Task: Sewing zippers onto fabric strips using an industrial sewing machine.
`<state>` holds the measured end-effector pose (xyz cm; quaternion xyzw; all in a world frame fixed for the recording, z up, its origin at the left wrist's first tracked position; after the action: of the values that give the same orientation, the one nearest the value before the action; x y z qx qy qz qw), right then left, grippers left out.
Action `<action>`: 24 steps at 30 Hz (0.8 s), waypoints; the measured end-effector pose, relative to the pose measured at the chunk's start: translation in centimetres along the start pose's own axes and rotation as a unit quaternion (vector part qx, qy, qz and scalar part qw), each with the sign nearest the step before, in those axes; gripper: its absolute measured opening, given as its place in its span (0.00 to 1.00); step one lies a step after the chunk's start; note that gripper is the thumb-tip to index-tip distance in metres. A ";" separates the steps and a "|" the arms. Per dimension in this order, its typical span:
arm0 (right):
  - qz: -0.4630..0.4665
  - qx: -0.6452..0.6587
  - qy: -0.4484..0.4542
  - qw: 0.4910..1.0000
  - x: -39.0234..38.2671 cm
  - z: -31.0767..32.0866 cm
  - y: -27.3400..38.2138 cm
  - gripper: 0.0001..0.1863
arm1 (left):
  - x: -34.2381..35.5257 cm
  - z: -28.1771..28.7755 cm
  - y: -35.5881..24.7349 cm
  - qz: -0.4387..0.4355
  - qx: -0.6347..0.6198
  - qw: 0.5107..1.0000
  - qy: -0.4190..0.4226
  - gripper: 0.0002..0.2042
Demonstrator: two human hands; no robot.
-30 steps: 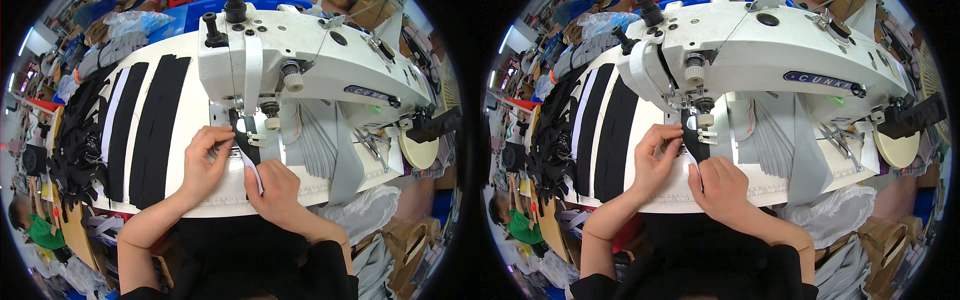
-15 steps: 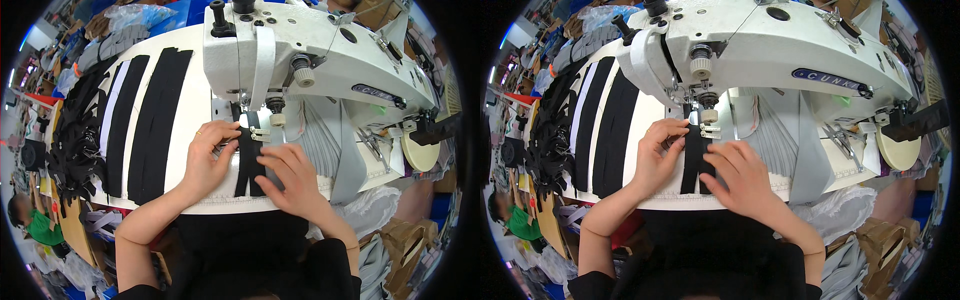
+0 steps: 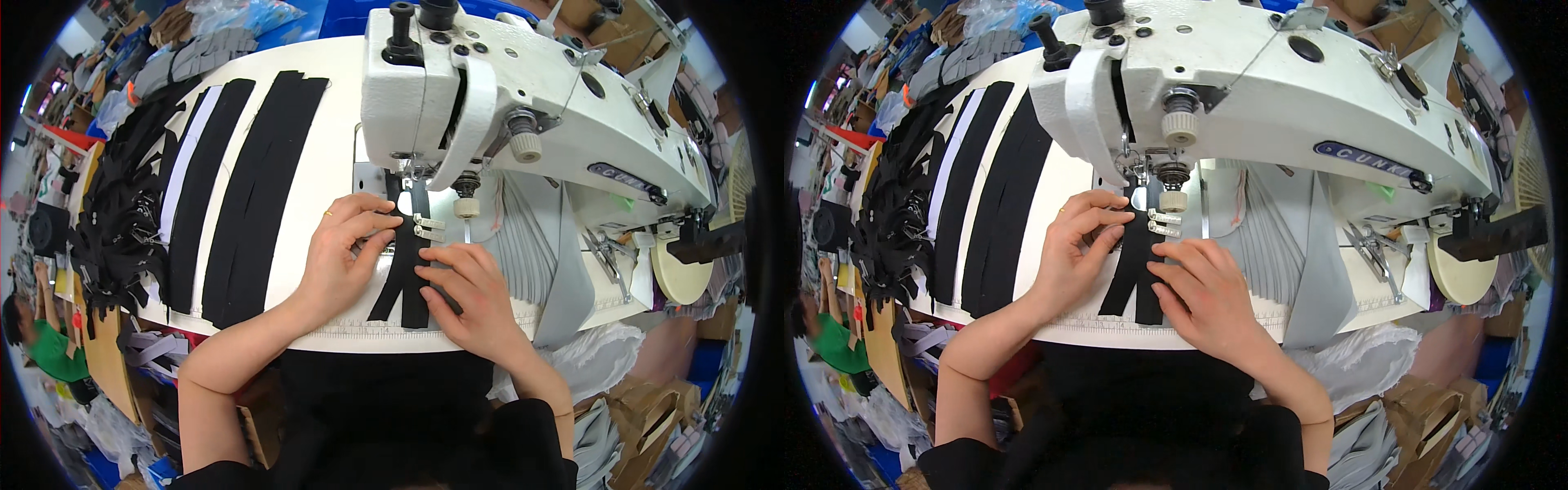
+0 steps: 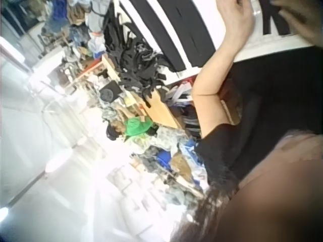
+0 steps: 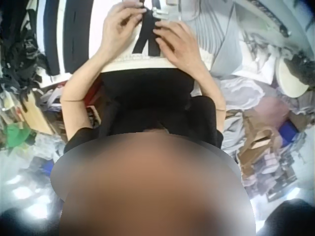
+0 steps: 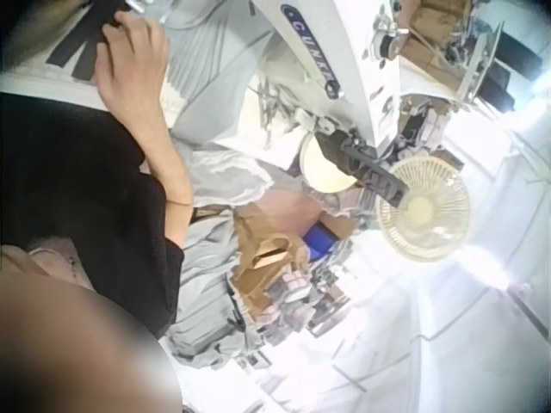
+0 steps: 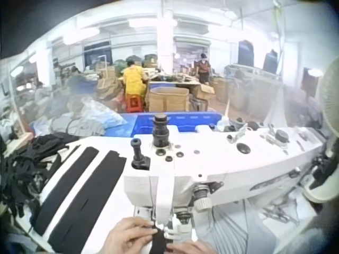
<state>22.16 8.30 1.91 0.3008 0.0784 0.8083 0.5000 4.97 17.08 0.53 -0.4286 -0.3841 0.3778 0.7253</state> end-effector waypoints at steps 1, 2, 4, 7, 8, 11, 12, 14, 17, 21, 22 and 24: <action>-0.008 0.010 -0.002 1.000 -0.1 0.1 -0.1 0.15 | 0.0 0.0 -0.1 0.000 -0.002 1.000 -0.003 0.11; -0.007 0.009 0.000 1.000 -0.1 0.1 0.0 0.15 | 0.1 0.0 -0.2 -0.009 0.014 1.000 0.002 0.11; -0.013 0.010 -0.002 1.000 0.0 0.2 0.0 0.15 | 0.1 -0.1 -0.2 -0.017 0.030 0.999 0.005 0.10; -0.012 0.005 -0.001 1.000 0.1 0.2 0.1 0.16 | 0.2 -0.1 -0.1 -0.020 0.032 0.999 0.010 0.10; -0.013 0.005 -0.002 1.000 0.1 0.2 0.1 0.16 | 0.2 -0.1 -0.1 -0.035 0.039 0.999 0.007 0.10; -0.008 0.003 0.000 1.000 0.1 0.2 0.1 0.17 | 0.2 -0.1 -0.3 -0.038 0.037 0.999 0.002 0.11; -0.006 -0.004 0.007 1.000 0.1 0.2 0.2 0.18 | 0.2 -0.1 -0.3 -0.025 0.029 0.999 -0.001 0.12; -0.005 -0.011 0.014 1.000 0.1 0.1 0.1 0.19 | 0.1 -0.2 -0.3 -0.015 0.027 1.000 -0.001 0.12; -0.005 -0.019 0.021 1.000 0.0 0.0 0.1 0.21 | 0.1 -0.3 0.0 0.005 0.013 1.000 -0.002 0.13; -0.005 -0.019 0.022 1.000 -0.1 -0.1 -0.1 0.21 | 0.1 -0.3 0.5 -0.007 -0.011 1.000 -0.009 0.13; -0.003 -0.022 0.018 1.000 0.0 -0.2 -0.1 0.21 | 0.1 -0.2 0.5 -0.007 -0.011 1.000 -0.008 0.13; -0.006 -0.016 0.022 1.000 0.0 -0.2 -0.2 0.21 | 0.1 -0.1 0.5 -0.014 -0.014 1.000 -0.004 0.14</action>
<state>22.18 8.41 1.70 0.2745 0.0781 0.8131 0.5074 5.04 17.29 0.10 -0.4317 -0.3984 0.3641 0.7228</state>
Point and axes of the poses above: each hand's wrist, its own x-axis towards the middle knuckle, its own z-axis out of the back of the hand, y = z × x, the point moved 6 cm from there along x, towards the middle knuckle, and after that the axes turned 7 degrees about -x, right-handed, at the moved point
